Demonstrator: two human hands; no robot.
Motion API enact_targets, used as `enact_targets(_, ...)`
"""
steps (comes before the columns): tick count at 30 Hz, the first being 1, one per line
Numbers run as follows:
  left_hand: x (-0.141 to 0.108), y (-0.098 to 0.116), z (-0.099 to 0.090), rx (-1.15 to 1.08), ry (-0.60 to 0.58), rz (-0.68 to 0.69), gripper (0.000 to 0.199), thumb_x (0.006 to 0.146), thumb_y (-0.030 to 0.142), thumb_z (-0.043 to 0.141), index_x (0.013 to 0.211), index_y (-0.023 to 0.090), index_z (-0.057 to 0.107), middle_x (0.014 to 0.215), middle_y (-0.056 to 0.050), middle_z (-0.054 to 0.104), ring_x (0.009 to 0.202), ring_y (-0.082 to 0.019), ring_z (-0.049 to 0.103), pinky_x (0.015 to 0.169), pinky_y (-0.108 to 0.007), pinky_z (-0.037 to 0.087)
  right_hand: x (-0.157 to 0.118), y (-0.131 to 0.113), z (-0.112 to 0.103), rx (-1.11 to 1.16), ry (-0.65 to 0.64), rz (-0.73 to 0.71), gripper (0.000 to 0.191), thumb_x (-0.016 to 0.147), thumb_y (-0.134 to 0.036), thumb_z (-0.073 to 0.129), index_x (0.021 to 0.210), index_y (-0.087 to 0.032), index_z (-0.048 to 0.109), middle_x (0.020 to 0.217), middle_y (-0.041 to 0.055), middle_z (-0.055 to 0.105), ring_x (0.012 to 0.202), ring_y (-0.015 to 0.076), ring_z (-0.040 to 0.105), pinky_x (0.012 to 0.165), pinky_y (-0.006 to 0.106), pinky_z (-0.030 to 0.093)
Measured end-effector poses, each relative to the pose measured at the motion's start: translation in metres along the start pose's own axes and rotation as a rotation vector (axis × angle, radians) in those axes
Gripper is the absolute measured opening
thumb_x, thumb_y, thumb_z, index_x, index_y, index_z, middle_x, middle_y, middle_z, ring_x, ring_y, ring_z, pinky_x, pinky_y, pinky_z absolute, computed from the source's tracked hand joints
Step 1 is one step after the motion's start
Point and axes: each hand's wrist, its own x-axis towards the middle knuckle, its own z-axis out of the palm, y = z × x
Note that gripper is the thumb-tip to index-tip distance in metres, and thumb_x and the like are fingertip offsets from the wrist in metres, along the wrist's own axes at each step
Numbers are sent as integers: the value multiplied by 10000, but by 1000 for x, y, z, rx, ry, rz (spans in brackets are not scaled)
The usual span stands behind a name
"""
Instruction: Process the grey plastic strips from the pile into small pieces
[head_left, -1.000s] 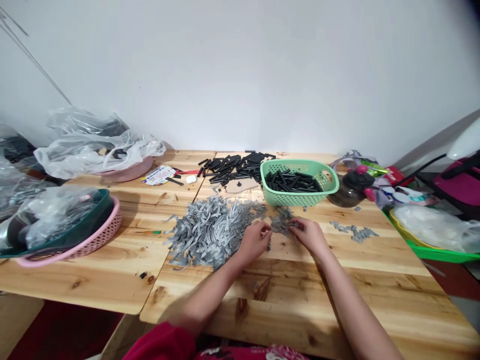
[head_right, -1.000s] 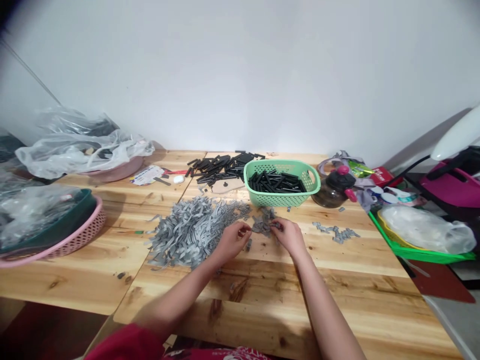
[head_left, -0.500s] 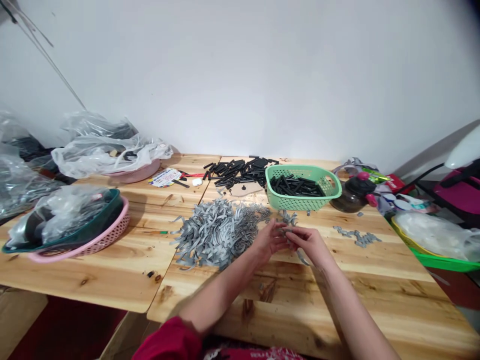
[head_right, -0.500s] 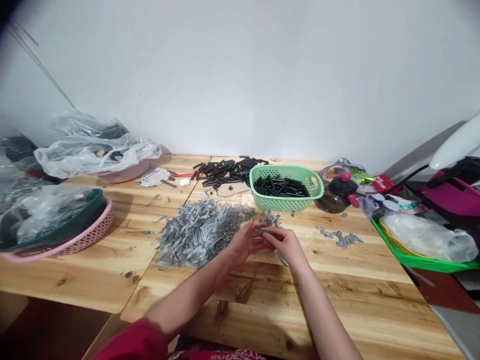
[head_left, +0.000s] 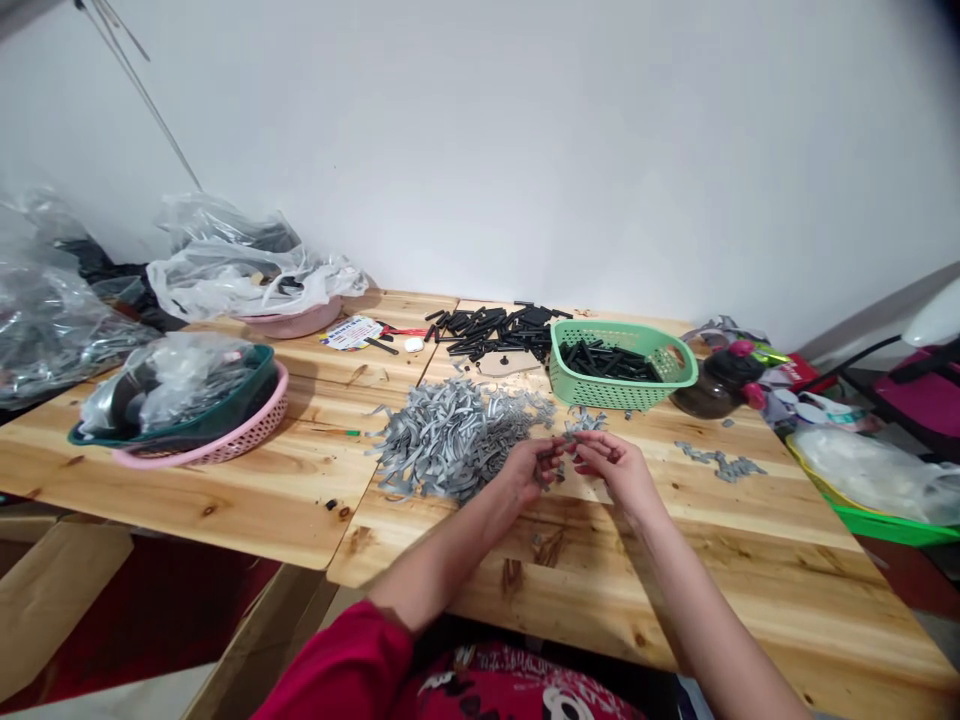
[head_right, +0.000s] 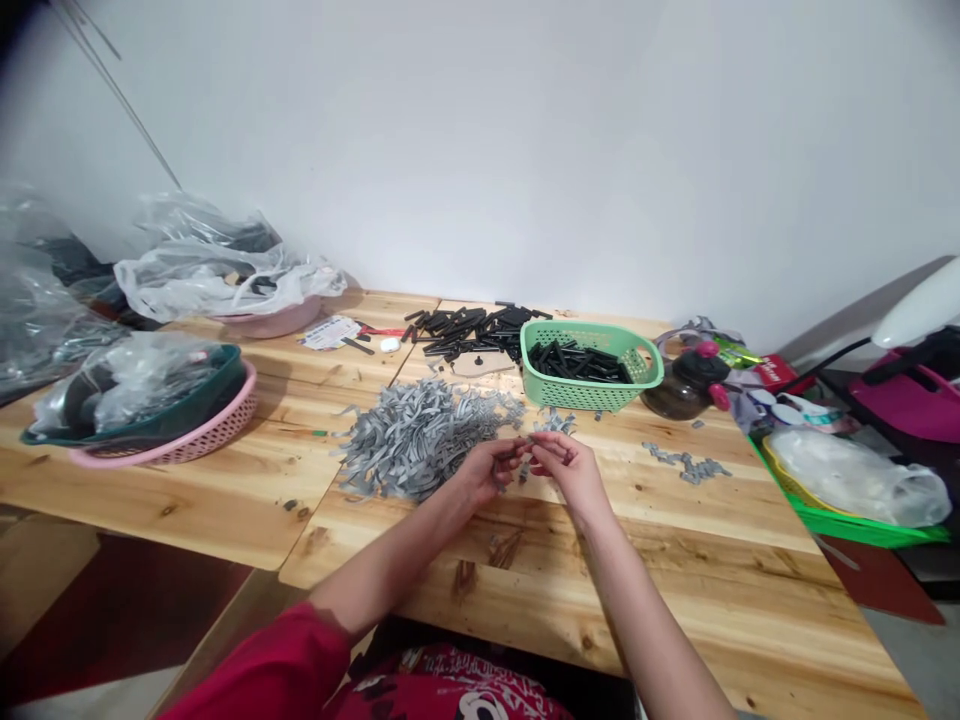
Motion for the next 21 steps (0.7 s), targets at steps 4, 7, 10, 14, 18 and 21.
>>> enact_targets(4, 1, 2, 7, 101, -29, 78, 245, 628, 101, 647, 864, 72, 704, 625, 15, 517, 385, -6, 298, 336, -141, 70, 11, 8, -6, 85, -1, 8, 358, 592, -384, 858, 843, -162, 732, 907, 85, 729, 717, 165, 672, 632, 267, 564)
enact_targets(7, -1, 6, 18, 171, -34, 149, 239, 659, 248, 711, 830, 81, 701, 637, 20, 516, 393, 0, 266, 351, -159, 40, 22, 8, -10, 116, 62, -34, 329, 610, -378, 843, 851, -182, 736, 853, 50, 719, 684, 147, 650, 596, 244, 539)
enact_targets(10, -1, 11, 34, 402, -45, 277, 400, 636, 414, 791, 845, 88, 690, 588, 30, 514, 393, -4, 264, 365, -176, 91, 31, 2, -8, 142, 125, -104, 291, 650, -351, 823, 877, -191, 734, 806, 17, 690, 620, 105, 594, 551, 207, 493)
enact_targets(14, 6, 22, 54, 539, -49, 386, 444, 584, 439, 832, 804, 91, 666, 514, 48, 490, 376, -14, 282, 375, -195, 157, 39, -10, -7, 157, 144, -221, 222, 722, -312, 776, 903, -199, 714, 755, -5, 648, 593, 90, 557, 548, 200, 473)
enact_targets(18, 17, 36, 62, 494, -94, 393, 417, 610, 447, 819, 781, 109, 646, 465, 73, 433, 368, -16, 242, 383, -197, 130, 43, -19, -18, 144, -101, -281, 198, 772, -303, 721, 944, -206, 702, 731, 7, 642, 575, 114, 573, 534, 232, 491)
enact_targets(21, 20, 45, 63, 583, -82, 461, 382, 639, 430, 810, 774, 105, 662, 554, 28, 545, 401, -19, 301, 404, -194, 187, 46, -24, -31, 82, -219, -300, 215, 834, -331, 663, 1009, -209, 690, 811, 44, 684, 627, 147, 626, 576, 276, 535)
